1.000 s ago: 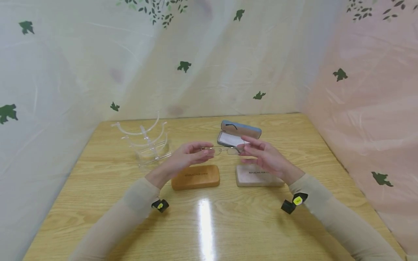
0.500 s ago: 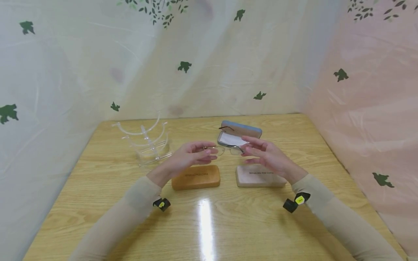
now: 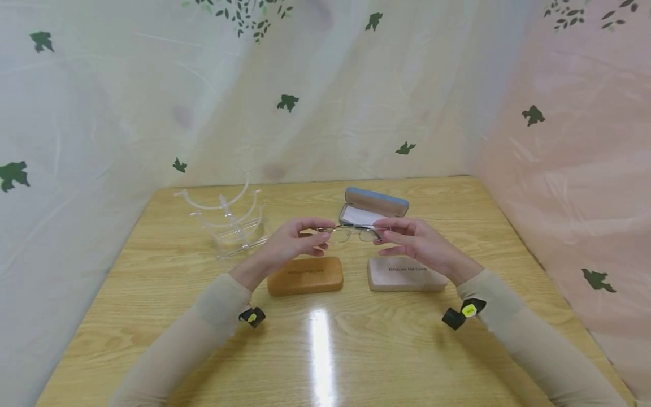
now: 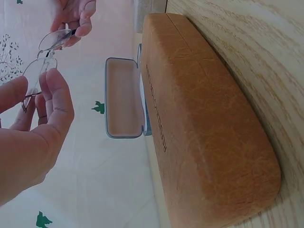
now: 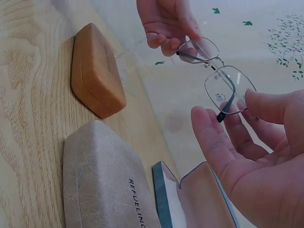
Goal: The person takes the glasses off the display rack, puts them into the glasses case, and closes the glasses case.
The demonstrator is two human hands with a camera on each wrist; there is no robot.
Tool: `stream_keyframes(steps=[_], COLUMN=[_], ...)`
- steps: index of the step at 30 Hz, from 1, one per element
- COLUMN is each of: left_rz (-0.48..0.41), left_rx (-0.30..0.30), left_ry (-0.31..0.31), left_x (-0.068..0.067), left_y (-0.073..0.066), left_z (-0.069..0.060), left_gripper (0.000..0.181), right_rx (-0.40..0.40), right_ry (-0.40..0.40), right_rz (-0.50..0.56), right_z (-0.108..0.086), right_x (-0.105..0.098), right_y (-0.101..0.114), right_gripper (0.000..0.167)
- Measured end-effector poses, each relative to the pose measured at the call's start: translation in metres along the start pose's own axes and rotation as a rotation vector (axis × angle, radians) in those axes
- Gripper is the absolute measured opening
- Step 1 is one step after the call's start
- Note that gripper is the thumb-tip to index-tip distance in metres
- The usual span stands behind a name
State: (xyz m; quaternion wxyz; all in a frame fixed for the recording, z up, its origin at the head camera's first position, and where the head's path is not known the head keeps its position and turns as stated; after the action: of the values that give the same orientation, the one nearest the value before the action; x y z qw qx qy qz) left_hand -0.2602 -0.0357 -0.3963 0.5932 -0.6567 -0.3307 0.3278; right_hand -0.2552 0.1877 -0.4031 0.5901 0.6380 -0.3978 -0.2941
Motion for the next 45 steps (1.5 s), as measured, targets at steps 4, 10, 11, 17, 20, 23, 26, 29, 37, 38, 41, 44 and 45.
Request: stream_keyframes(steps=[4,10,11,17,20,23,26,29,37,38,41,44,45], left_rz=[-0.008,-0.025,-0.025,-0.036,-0.045,-0.068,-0.109,-0.146,-0.132,-0.134,-0.13,-0.117,-0.11], left_rx=[-0.012,-0.015,-0.015,-0.037,-0.043,-0.047,-0.057,-0.072,-0.119,-0.131,-0.169,-0.212,-0.224], left_ry=[0.0,0.018,0.021,0.036,0.046,0.062,0.08,0.099,0.065,0.055,0.029,0.0,-0.009], left_x=[0.0,0.001,0.001,0.001,0.001,0.002,0.004,0.005,0.003,0.002,0.002,0.001,0.0], left_y=[0.002,0.003,0.003,0.006,0.006,0.004,0.001,-0.002,-0.007,-0.006,0.001,0.009,0.012], left_z=[0.0,0.001,0.001,0.003,0.006,0.009,0.015,0.024,0.06,0.065,0.077,0.088,0.092], left_gripper=[0.036,0.036,0.036,0.035,0.035,0.034,0.035,0.037,0.039,0.039,0.038,0.038,0.039], right_rx=[0.007,0.011,0.009,-0.004,-0.011,-0.025,-0.029,-0.034,-0.001,0.011,0.055,0.09,0.102], right_ry=[0.015,0.03,0.036,0.063,0.073,0.088,0.092,0.091,0.034,0.021,-0.01,-0.027,-0.034], right_rz=[0.018,0.028,0.028,0.039,0.068,0.102,0.117,0.131,0.154,0.16,0.18,0.196,0.202], right_z=[0.0,-0.001,-0.001,-0.002,-0.002,-0.001,0.0,0.002,0.013,0.015,0.019,0.023,0.025], right_x=[0.001,0.0,0.0,-0.001,-0.002,-0.005,-0.011,-0.018,-0.045,-0.049,-0.058,-0.065,-0.067], right_y=[-0.001,-0.003,-0.003,-0.001,0.0,0.003,0.005,0.006,0.004,0.002,-0.005,-0.013,-0.016], right_gripper=[0.042,0.038,0.038,0.036,0.031,0.028,0.026,0.025,0.031,0.031,0.03,0.026,0.024])
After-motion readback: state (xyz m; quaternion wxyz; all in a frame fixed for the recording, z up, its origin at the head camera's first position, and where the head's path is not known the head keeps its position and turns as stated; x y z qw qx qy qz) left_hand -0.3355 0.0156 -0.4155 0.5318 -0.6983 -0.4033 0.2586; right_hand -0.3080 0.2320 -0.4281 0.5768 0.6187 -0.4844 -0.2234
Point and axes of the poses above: each hand's wrist, its own z-axis towards the middle knuckle, its own x-axis out of the palm, y = z × x, the point moved 9 cm from there along z, towards the middle knuckle, and after that the axes turned 2 degrees about z, right-handed, at the moved point
